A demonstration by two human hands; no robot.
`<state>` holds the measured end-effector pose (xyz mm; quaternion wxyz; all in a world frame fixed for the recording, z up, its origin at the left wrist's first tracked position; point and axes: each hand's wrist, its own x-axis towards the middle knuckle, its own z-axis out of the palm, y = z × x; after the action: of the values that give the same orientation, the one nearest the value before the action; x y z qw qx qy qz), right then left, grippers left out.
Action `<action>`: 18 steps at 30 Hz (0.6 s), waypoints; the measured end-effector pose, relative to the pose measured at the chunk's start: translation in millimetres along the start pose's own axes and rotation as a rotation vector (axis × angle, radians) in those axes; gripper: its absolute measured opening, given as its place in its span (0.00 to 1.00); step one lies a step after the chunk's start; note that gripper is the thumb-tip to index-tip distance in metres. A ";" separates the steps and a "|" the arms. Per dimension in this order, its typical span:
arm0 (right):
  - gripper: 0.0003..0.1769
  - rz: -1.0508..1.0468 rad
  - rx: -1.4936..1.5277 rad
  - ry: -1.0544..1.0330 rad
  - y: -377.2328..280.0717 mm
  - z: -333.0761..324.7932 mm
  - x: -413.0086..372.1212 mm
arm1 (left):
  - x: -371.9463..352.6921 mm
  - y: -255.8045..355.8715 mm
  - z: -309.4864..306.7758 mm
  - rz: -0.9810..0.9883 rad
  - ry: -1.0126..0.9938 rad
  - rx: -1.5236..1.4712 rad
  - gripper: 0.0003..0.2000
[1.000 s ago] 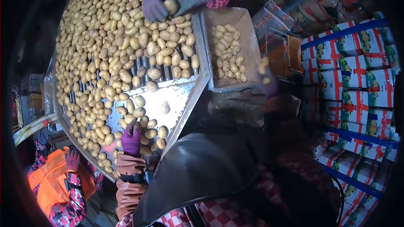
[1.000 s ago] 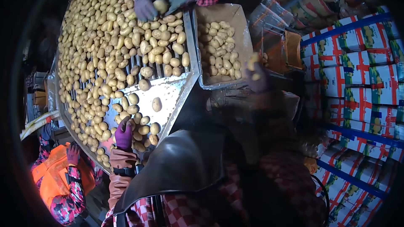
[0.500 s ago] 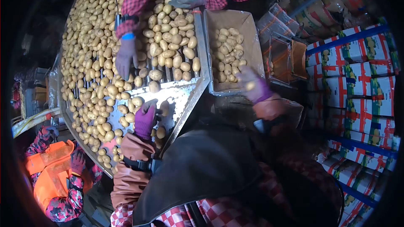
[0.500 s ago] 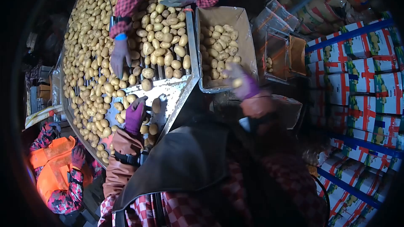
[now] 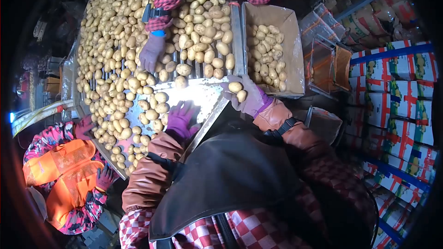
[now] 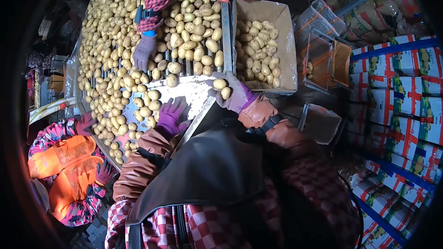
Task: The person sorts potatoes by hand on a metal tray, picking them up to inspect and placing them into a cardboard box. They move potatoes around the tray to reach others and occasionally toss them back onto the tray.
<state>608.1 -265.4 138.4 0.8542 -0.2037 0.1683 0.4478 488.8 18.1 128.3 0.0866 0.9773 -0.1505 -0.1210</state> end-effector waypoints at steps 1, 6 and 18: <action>0.29 -0.003 0.025 0.021 -0.8 -1.8 -0.4 | -6.2 -2.5 -2.1 -0.053 0.036 0.091 0.35; 0.30 -0.020 0.053 0.170 -5.9 3.5 -3.7 | -7.4 -58.6 36.5 -0.324 0.411 -0.158 0.26; 0.28 -0.279 0.048 0.268 -49.2 -53.2 -67.6 | -66.9 -56.5 27.4 -0.356 0.532 -0.284 0.24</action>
<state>606.8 -364.4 134.1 0.8825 -0.2626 0.2611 0.2898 435.1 88.6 104.6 0.2356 0.9637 0.0686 0.1049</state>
